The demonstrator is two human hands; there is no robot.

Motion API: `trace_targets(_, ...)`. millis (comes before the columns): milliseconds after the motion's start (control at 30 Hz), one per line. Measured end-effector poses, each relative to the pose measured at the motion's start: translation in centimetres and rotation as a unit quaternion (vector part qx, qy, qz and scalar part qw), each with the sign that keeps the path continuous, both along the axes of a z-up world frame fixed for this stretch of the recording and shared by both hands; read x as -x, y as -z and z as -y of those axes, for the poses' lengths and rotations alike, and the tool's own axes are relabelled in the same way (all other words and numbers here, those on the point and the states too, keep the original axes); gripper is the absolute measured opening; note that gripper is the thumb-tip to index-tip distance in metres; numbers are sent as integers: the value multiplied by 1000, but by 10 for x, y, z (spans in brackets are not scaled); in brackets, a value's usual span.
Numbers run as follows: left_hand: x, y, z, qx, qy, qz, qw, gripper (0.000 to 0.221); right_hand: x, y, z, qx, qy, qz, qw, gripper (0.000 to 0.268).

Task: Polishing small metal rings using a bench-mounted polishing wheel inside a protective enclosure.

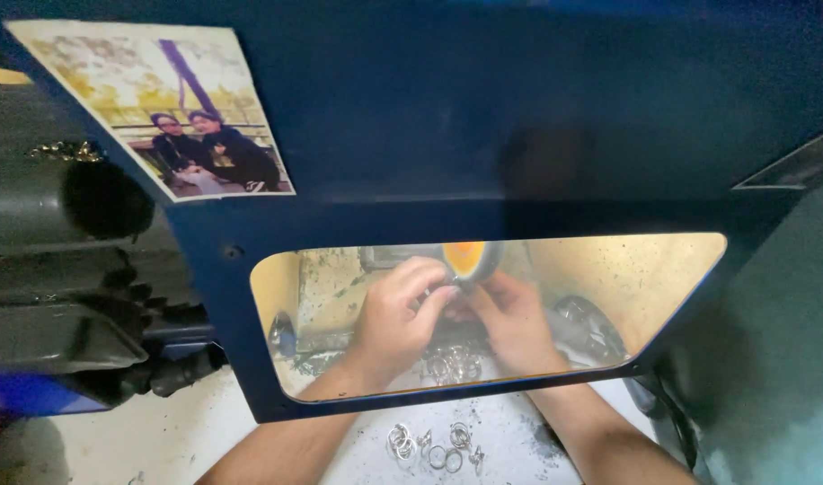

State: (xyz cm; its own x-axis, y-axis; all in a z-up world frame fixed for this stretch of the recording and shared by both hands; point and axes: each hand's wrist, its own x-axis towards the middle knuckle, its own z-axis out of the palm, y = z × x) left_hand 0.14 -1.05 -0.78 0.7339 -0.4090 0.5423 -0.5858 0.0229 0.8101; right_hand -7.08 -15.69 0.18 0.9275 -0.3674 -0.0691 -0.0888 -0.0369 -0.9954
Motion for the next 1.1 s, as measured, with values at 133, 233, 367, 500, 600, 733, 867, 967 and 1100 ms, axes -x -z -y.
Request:
trace_targets(133, -1, -6, -4, 19, -6, 9, 1000, 3, 2, 5, -7, -20, 38, -6, 999, 21)
trace_targets(233, -2, -11, -8, 43, 2, 26, 999, 5, 7, 5, -6, 45, 33, 4, 998, 21)
trace_targets(367, -3, -7, -9, 54, 9, 89, 995, 9, 13, -4, -3, 150, 49, 31, 987, 20)
trace_targets(500, -4, -2, -3, 2, 1, 81, 997, 7, 9, -18, -9, 119, 55, 6, 991, 15)
trace_targets(600, -5, -6, -2, 12, -2, 73, 997, 5, 5, -13, -17, 61, 60, 24, 996, 19)
trace_targets(733, -3, -1, -1, 25, -19, 82, 996, 4, 8, -15, -20, 41, 66, 36, 996, 20)
trace_targets(867, 0, -8, -10, 59, -21, 156, 986, 5, 22, -14, -11, 162, 61, 146, 974, 15)
trace_targets(967, 2, -7, -16, 75, 2, 212, 974, 5, 31, -3, 10, 314, -3, 262, 912, 14)
trace_targets(1100, 1, -5, -16, 89, 22, 247, 965, 6, 31, 5, 13, 379, 5, 308, 872, 12)
